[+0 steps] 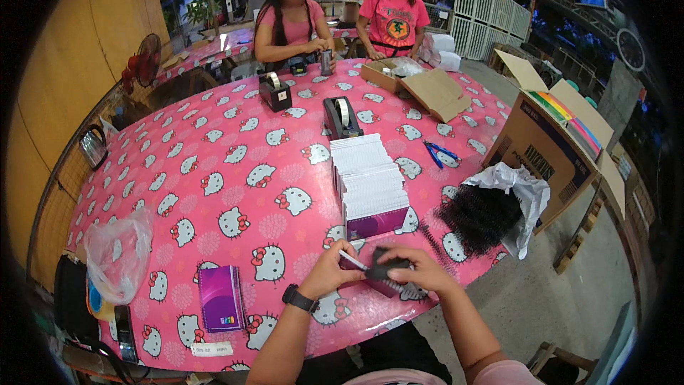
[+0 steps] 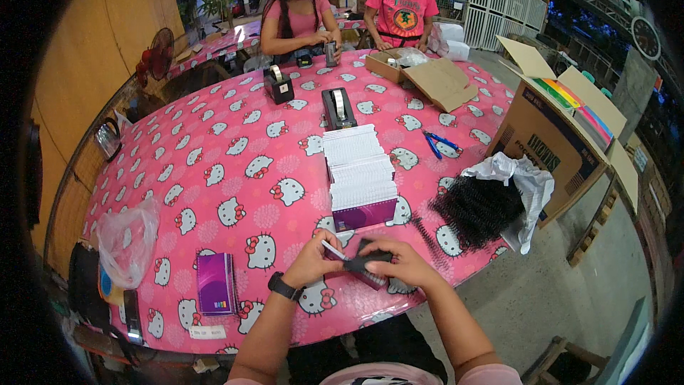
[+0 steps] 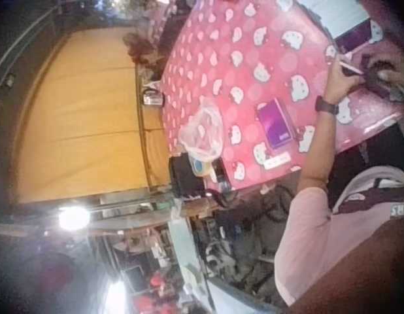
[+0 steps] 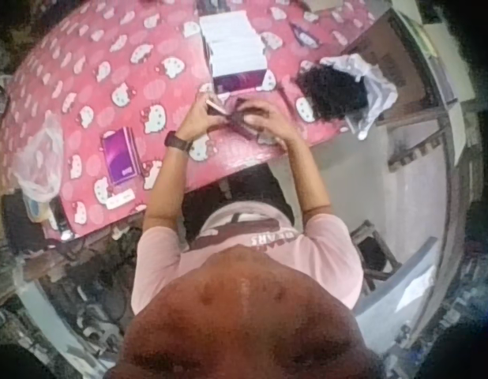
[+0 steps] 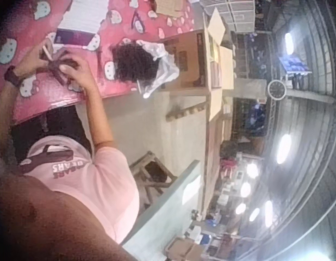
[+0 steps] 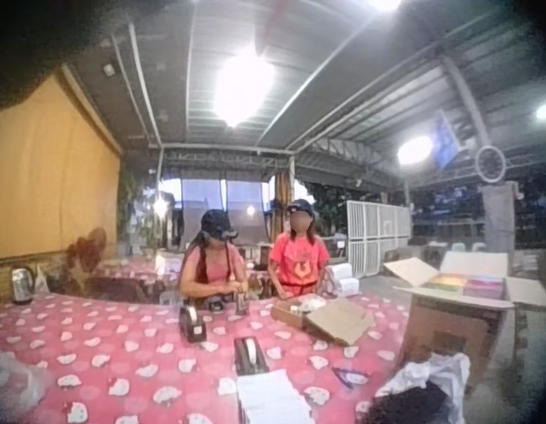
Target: The person assembles spiral-bound notebooks by inserting a black plastic cover into the spiral binding of a purple notebook. They repeatedly pick up a notebook from a stack, insert the cover, and place the finished item on the table. The task is performed at a table covered with a pink Hello Kitty tablecloth.
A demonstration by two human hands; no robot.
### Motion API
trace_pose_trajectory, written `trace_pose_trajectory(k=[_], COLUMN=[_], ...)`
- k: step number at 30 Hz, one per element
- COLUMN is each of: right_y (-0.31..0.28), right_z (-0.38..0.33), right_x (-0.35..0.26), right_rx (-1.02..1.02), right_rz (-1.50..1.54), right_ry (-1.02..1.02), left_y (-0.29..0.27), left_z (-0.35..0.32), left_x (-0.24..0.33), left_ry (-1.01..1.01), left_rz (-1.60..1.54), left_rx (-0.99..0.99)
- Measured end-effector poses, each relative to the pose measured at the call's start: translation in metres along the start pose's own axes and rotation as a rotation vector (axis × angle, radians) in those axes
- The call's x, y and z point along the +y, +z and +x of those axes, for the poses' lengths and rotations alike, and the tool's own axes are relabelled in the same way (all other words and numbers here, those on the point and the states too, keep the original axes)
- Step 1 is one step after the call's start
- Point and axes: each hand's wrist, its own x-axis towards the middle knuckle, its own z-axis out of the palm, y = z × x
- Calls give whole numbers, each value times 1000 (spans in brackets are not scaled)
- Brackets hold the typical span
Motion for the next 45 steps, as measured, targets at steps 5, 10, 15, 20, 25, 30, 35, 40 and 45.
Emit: trace_pose_trajectory(k=[5,10,15,20,25,30,35,40,45], right_y=[-3,-6,2,-2,-2,7,-18,-6,37], right_z=[1,5,10,8,12,17,-8,-17,10], right_x=[13,14,11,3,11,17,30,-25,-15], right_rx=[-42,100,101,-19,102,230,303,190,386], right_rz=[393,53,59,217,61,-195,-743,-380,-367], right_ry=[-263,-71,-78,-145,-136,-138,-175,-129,-308], left_y=[8,7,8,8,9,5,8,17,20], left_z=[1,2,0,0,1,1,-3,-6,-2], left_x=[9,5,8,9,12,9,19,27,13], left_ry=[110,65,100,78,68,69,-36,-35,54], left_rz=[20,24,72,86,105,87,-175,-253,-332], left_rx=[40,43,51,43,47,27,-42,-23,67])
